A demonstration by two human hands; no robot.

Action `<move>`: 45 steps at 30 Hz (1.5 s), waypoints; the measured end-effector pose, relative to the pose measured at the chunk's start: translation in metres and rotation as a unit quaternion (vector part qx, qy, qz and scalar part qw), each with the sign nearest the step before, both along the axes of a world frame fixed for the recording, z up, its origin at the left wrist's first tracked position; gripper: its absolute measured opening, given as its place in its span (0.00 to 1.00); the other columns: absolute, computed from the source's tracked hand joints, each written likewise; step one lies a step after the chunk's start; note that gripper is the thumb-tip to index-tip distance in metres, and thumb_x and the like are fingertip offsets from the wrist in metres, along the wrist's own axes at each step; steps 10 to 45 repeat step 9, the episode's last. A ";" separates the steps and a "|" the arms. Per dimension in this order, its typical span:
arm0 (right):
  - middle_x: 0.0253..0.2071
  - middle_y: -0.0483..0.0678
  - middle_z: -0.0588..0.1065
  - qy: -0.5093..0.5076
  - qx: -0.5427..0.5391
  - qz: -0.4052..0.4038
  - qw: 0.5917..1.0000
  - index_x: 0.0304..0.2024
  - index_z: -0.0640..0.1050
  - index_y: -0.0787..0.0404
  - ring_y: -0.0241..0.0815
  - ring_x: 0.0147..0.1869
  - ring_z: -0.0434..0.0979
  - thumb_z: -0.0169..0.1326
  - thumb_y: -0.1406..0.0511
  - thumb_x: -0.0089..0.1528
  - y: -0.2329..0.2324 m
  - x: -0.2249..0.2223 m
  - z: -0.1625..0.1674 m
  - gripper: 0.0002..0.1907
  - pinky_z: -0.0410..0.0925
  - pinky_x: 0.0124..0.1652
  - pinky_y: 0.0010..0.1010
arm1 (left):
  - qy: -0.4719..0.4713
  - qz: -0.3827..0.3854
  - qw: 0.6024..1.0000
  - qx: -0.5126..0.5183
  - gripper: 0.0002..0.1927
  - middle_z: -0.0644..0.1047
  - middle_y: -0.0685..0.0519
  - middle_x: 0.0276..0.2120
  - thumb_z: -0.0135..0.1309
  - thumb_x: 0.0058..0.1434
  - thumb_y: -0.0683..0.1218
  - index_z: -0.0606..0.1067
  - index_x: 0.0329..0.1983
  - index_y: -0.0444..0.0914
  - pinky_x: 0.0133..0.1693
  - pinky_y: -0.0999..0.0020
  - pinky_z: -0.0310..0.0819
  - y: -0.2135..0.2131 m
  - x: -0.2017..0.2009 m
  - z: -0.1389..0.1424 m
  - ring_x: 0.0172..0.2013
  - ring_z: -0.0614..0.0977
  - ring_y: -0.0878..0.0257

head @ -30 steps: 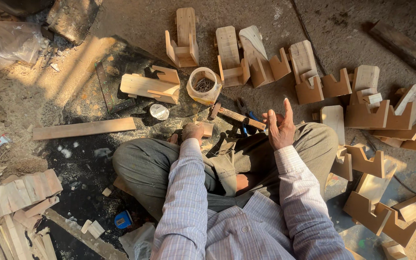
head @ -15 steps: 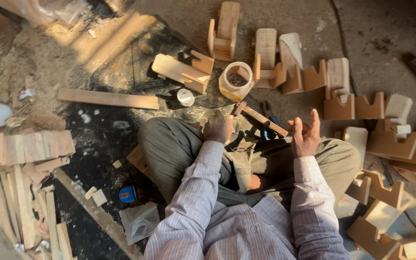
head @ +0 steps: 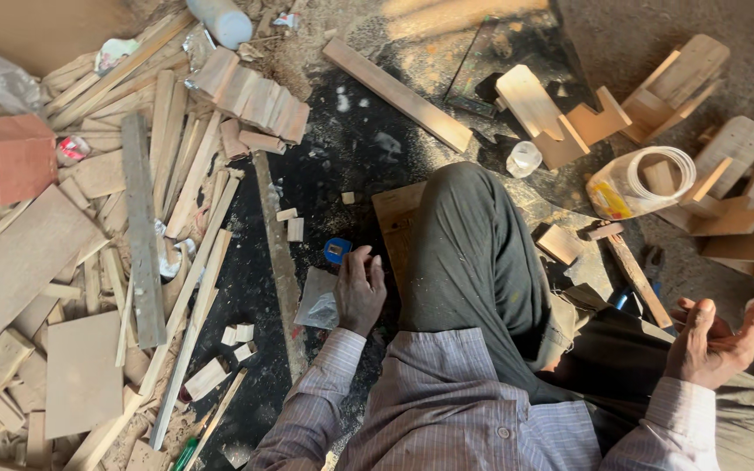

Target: The person sits on the floor and assembles small wooden components into chair-like structures. They pick up small blocks, apply glue, and use a hammer to drive nails into the pieces, then place the assembled units on the floor.

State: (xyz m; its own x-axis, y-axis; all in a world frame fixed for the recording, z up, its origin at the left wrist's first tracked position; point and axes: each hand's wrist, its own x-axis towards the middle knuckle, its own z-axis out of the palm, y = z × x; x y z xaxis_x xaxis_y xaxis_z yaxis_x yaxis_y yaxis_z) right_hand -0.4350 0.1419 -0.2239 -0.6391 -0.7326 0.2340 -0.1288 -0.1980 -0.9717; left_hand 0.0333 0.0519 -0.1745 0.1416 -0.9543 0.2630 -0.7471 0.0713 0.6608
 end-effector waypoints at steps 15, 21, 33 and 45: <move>0.52 0.60 0.76 0.065 0.021 0.025 0.997 0.80 0.52 0.73 0.47 0.51 0.83 0.53 0.68 0.76 0.016 -0.009 -0.008 0.36 0.79 0.55 0.33 | -0.145 0.259 0.927 0.230 0.24 0.74 0.37 0.51 0.61 0.60 0.50 0.69 0.54 0.35 0.45 0.44 0.79 -0.009 0.159 -0.069 0.47 0.81 0.39; 0.52 0.60 0.76 0.065 0.021 0.025 0.997 0.80 0.52 0.73 0.47 0.51 0.83 0.53 0.68 0.76 0.016 -0.009 -0.008 0.36 0.79 0.55 0.33 | -0.145 0.259 0.927 0.230 0.24 0.74 0.37 0.51 0.61 0.60 0.50 0.69 0.54 0.35 0.45 0.44 0.79 -0.009 0.159 -0.069 0.47 0.81 0.39; 0.52 0.60 0.76 0.065 0.021 0.025 0.997 0.80 0.52 0.73 0.47 0.51 0.83 0.53 0.68 0.76 0.016 -0.009 -0.008 0.36 0.79 0.55 0.33 | -0.145 0.259 0.927 0.230 0.24 0.74 0.37 0.51 0.61 0.60 0.50 0.69 0.54 0.35 0.45 0.44 0.79 -0.009 0.159 -0.069 0.47 0.81 0.39; 0.52 0.60 0.76 0.065 0.021 0.025 0.997 0.80 0.52 0.73 0.47 0.51 0.83 0.53 0.68 0.76 0.016 -0.009 -0.008 0.36 0.79 0.55 0.33 | -0.145 0.259 0.927 0.230 0.24 0.74 0.37 0.51 0.61 0.60 0.50 0.69 0.54 0.35 0.45 0.44 0.79 -0.009 0.159 -0.069 0.47 0.81 0.39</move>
